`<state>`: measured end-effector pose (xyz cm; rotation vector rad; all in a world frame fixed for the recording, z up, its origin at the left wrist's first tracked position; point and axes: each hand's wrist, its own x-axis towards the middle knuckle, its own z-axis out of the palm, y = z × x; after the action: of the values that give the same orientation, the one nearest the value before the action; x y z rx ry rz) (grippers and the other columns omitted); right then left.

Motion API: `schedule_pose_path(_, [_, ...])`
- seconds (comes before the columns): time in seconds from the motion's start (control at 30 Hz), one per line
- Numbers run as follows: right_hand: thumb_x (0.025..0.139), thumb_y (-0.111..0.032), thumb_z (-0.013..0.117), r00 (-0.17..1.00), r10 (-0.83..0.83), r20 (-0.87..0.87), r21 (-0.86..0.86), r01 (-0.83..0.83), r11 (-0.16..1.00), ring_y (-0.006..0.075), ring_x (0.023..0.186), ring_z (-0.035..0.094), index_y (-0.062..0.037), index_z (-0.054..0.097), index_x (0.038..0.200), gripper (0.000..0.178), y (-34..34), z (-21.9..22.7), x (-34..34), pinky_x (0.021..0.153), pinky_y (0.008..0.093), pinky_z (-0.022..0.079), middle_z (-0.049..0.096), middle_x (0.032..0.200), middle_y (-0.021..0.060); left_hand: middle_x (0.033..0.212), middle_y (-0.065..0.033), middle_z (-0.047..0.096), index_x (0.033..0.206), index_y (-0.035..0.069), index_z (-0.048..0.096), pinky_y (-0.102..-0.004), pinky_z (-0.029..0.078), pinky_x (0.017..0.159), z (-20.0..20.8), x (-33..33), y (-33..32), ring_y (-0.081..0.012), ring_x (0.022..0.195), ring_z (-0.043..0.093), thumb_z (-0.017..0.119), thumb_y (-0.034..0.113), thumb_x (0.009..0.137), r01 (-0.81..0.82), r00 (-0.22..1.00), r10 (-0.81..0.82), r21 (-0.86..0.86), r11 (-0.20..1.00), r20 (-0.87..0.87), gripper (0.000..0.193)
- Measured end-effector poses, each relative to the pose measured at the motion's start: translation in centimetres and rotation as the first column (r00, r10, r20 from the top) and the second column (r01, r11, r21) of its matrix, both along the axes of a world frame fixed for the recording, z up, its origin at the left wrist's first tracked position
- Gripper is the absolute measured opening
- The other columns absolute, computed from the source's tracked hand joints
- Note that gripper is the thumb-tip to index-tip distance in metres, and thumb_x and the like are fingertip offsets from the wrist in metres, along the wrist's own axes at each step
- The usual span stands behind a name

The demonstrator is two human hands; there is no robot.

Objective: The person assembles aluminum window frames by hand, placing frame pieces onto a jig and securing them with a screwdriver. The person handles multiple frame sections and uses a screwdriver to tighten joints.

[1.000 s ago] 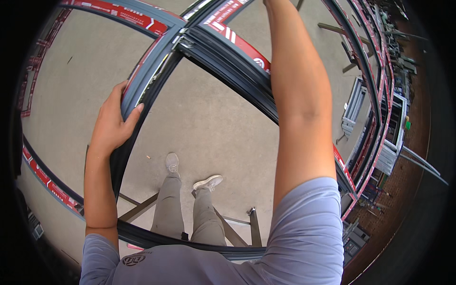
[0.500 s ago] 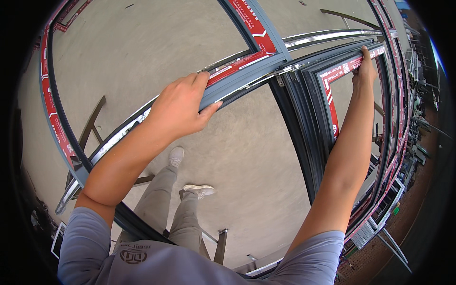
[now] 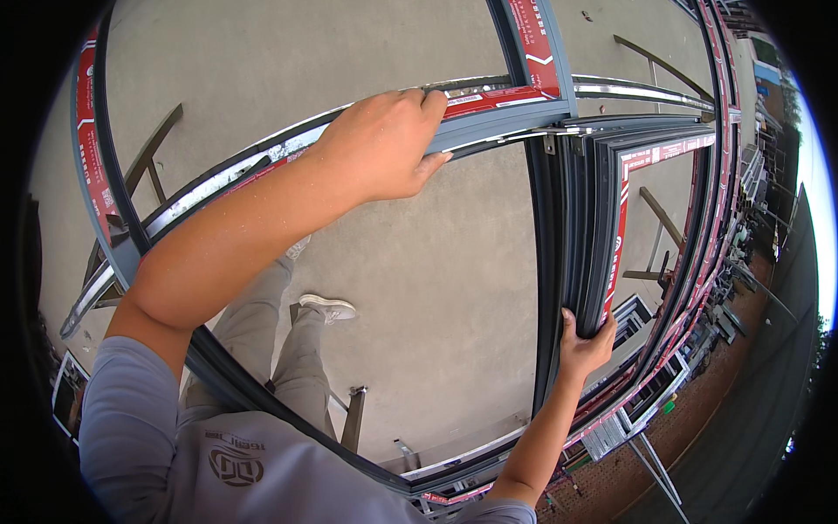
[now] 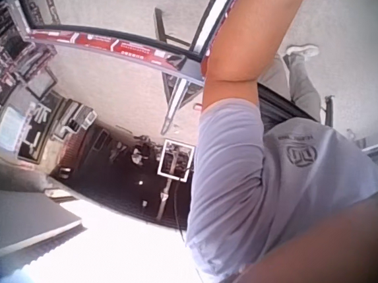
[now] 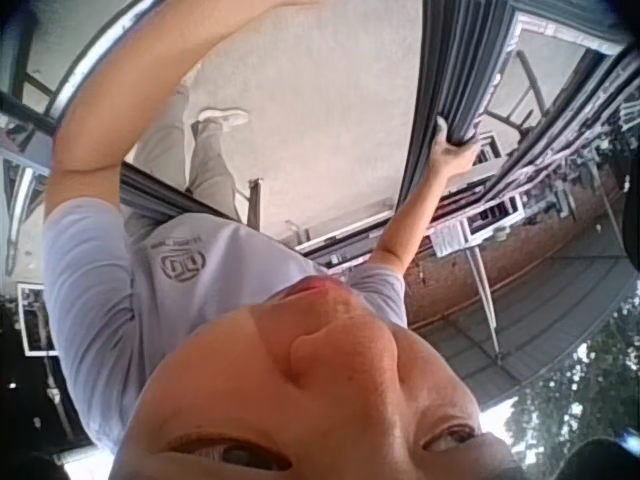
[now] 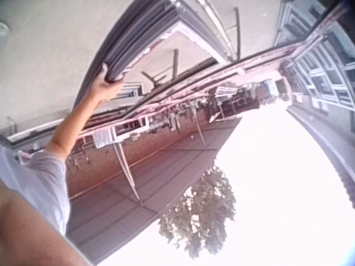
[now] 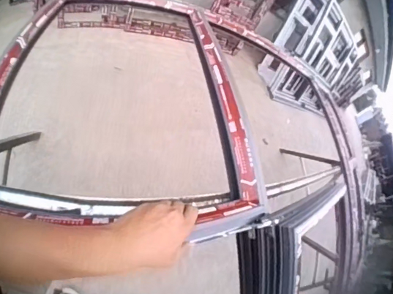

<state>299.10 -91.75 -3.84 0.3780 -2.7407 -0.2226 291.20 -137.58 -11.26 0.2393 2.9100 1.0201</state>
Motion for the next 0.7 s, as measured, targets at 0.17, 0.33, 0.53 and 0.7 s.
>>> schedule_pose_path(0.17, [0.074,-0.047,0.091,0.993,-0.12,-0.003,0.015,0.12,0.993,0.0389,0.079,0.067,-0.002,0.063,0.106,0.062,0.1,-0.4,-0.6,0.068,0.0434,0.054,0.066,0.091,0.0154,0.089,-0.0215,0.07,0.108,-0.004,0.059,-0.0445,0.06,0.071,0.0,-0.1,0.1,-0.0376,0.08,0.072,0.077,0.031,0.088,-0.018,1.0,0.018,-0.019,1.0,-0.007,0.045])
schedule_pose_path(0.33, [0.074,-0.046,0.092,0.99,-0.14,-0.025,0.018,0.14,0.99,0.0376,0.078,0.067,-0.0016,0.064,0.103,0.06,-0.1,-0.5,-0.5,0.069,0.043,0.054,0.067,0.089,0.015,0.087,-0.0205,0.071,0.109,-0.003,0.061,-0.0456,0.061,0.071,-0.2,-0.2,0.1,-0.0386,0.081,0.073,0.076,0.033,0.089,-0.018,1.0,0.018,-0.029,0.999,-0.021,0.044])
schedule_pose_path(0.53, [0.07,-0.048,0.094,0.981,-0.195,-0.022,-0.002,0.195,0.981,0.0337,0.077,0.069,-0.0006,0.068,0.099,0.061,0.3,-0.1,-0.8,0.071,0.0411,0.055,0.07,0.087,0.0146,0.086,-0.0201,0.072,0.11,-0.004,0.062,-0.0463,0.061,0.072,0.0,-0.2,0.2,-0.0393,0.081,0.073,0.075,0.033,0.09,-0.026,0.999,0.025,-0.033,0.999,-0.035,0.044])
schedule_pose_path(0.7, [0.068,-0.048,0.095,0.981,-0.196,-0.01,-0.031,0.196,0.98,0.0324,0.072,0.069,0.0003,0.069,0.096,0.062,0.3,-0.1,-1.1,0.068,0.0409,0.056,0.07,0.083,0.0143,0.085,-0.021,0.072,0.112,-0.002,0.062,-0.0467,0.06,0.072,0.0,-0.2,0.4,-0.0392,0.08,0.073,0.075,0.034,0.09,-0.053,0.998,0.051,-0.071,0.996,-0.033,0.044])
